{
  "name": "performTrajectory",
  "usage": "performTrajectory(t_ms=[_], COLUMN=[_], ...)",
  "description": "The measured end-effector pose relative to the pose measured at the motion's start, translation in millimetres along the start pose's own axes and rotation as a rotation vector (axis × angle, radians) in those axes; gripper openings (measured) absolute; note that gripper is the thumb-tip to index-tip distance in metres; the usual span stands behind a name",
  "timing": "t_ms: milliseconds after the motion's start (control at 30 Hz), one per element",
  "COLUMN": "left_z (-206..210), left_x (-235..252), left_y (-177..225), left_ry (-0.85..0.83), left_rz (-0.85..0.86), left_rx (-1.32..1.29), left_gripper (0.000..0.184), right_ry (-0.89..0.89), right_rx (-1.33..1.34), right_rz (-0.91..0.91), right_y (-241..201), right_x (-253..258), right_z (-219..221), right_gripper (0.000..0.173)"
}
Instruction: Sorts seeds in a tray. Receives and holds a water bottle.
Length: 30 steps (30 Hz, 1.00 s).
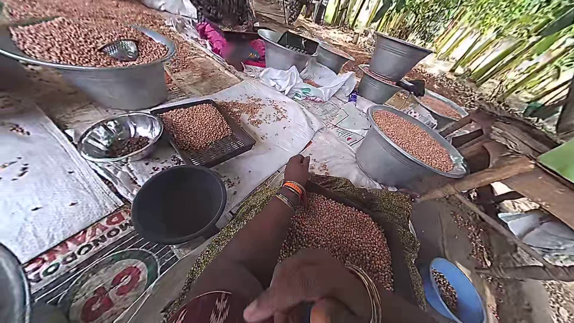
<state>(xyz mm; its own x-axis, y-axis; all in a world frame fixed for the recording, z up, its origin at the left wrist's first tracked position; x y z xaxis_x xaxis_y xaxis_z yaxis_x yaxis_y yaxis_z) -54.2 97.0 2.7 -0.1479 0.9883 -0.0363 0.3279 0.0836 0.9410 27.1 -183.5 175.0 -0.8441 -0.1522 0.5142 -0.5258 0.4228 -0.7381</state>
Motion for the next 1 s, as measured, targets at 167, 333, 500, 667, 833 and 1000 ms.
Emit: performTrajectory(t_ms=[167, 333, 500, 667, 833, 1000], left_z=[-1.1, 7.8, 17.0, 23.5, 33.9, 43.2], left_x=[12.3, -6.9, 5.9, 3.8, 6.9, 5.1], left_y=[-19.8, -9.5, -18.0, -7.6, -1.1, 7.0], left_ry=[0.059, -0.025, -0.070, -0.140, -0.260, -0.322], left_rz=[0.034, 0.066, 0.065, 0.061, 0.028, 0.030], left_rx=[-0.251, -0.359, -0.369, -0.199, -0.066, 0.018], left_gripper=[0.040, 0.041, 0.042, 0.038, 0.034, 0.037], right_ry=[0.372, 0.087, -0.140, -0.429, -0.605, -0.816], right_rx=[-0.218, -0.403, -0.397, -0.479, -0.255, -0.192], right_rz=[0.689, 1.121, 1.354, 1.270, 1.353, 1.560], right_y=[149.4, 223.3, 259.7, 249.4, 205.8, 174.0], right_x=[-112.4, -149.5, -148.0, -153.8, -203.3, -230.1], right_z=[-103.7, -112.5, -62.5, -35.9, -36.9, -54.0], right_gripper=[0.035, 0.028, 0.053, 0.051, 0.039, 0.027])
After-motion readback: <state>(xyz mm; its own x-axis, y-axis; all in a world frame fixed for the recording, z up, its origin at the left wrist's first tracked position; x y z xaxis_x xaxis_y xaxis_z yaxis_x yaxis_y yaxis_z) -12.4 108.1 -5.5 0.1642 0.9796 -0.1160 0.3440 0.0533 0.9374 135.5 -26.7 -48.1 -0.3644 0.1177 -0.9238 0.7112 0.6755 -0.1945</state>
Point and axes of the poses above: each hand's wrist, its own x-axis towards the middle knuckle, its own z-axis out of the palm, y = z × x, the point moved 10 cm from there along x, towards the middle knuckle, and after that the axes turned 15 degrees about -y, right-handed, at the moved point
